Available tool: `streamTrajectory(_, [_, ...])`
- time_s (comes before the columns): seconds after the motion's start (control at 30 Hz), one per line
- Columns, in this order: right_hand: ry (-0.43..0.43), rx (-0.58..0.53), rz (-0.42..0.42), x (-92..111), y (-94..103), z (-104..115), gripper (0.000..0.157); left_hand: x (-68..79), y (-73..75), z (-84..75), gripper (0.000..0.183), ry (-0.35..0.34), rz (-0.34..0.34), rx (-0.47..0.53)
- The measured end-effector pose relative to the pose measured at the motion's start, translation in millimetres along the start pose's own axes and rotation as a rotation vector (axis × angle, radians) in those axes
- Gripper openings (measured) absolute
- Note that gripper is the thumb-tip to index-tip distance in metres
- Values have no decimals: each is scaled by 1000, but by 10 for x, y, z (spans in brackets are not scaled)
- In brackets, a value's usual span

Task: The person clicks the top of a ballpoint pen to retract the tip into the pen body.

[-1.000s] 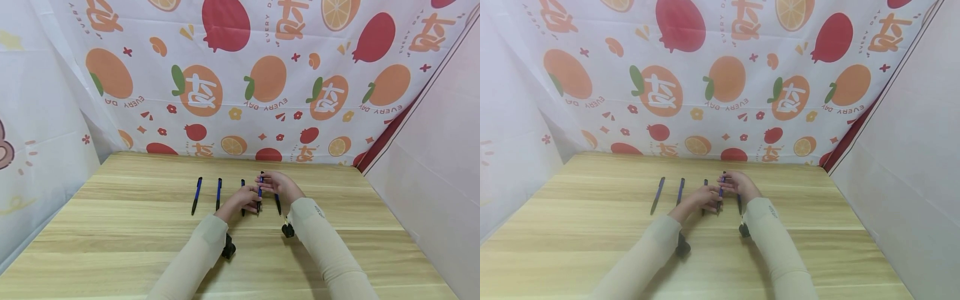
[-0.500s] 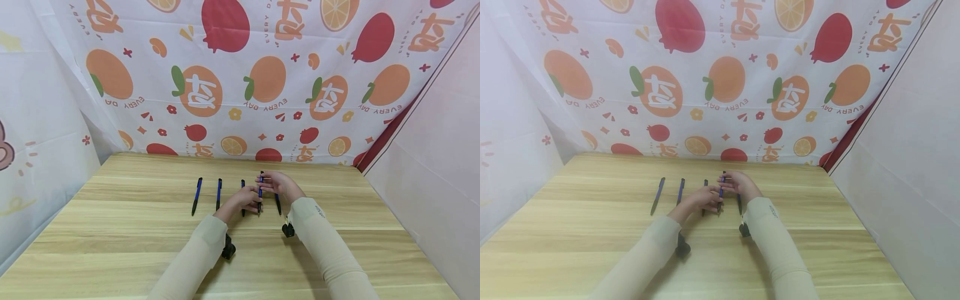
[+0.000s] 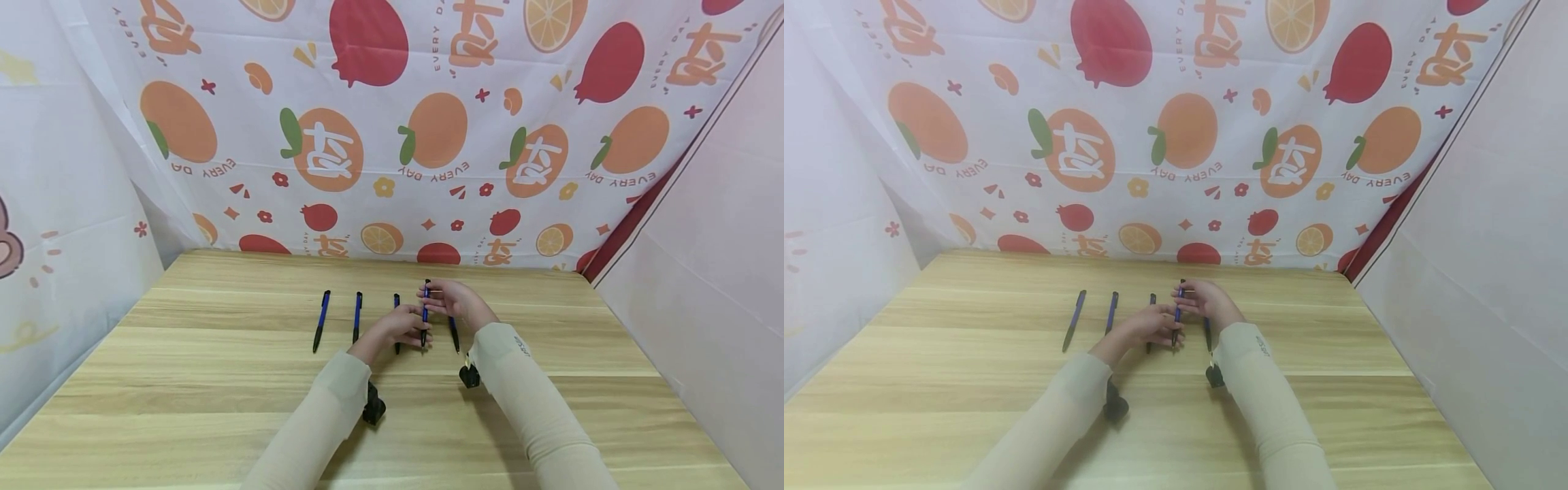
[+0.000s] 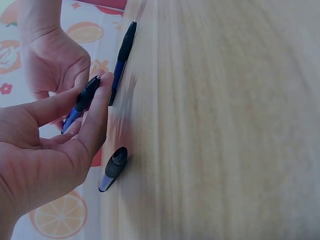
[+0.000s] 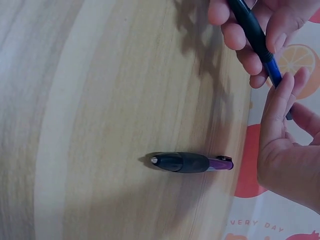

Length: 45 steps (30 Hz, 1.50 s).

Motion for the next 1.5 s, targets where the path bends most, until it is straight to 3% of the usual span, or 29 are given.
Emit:
streamTrajectory(0.7, [6,43,0,12,2,4,47,56,-63,-45,35,-28,-25,-12])
streamTrajectory(1.2, [1,14,-138,-7,88,-54,33,67,-133,-62,31,-37,-82,-74])
streamTrajectory(1.5, [12,9,-148,16,76,-56,30,72,-148,-73,28,-23,-130,-28])
Point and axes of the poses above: each hand's wrist, its own x-axis away from the middle knuckle, its own y-axis out of the back of the hand, z = x × y, the point moved 7 cm from there along -x, towards the middle knuckle, and after that the axes turned 2 degrees about -x, right-handed, at the moved point
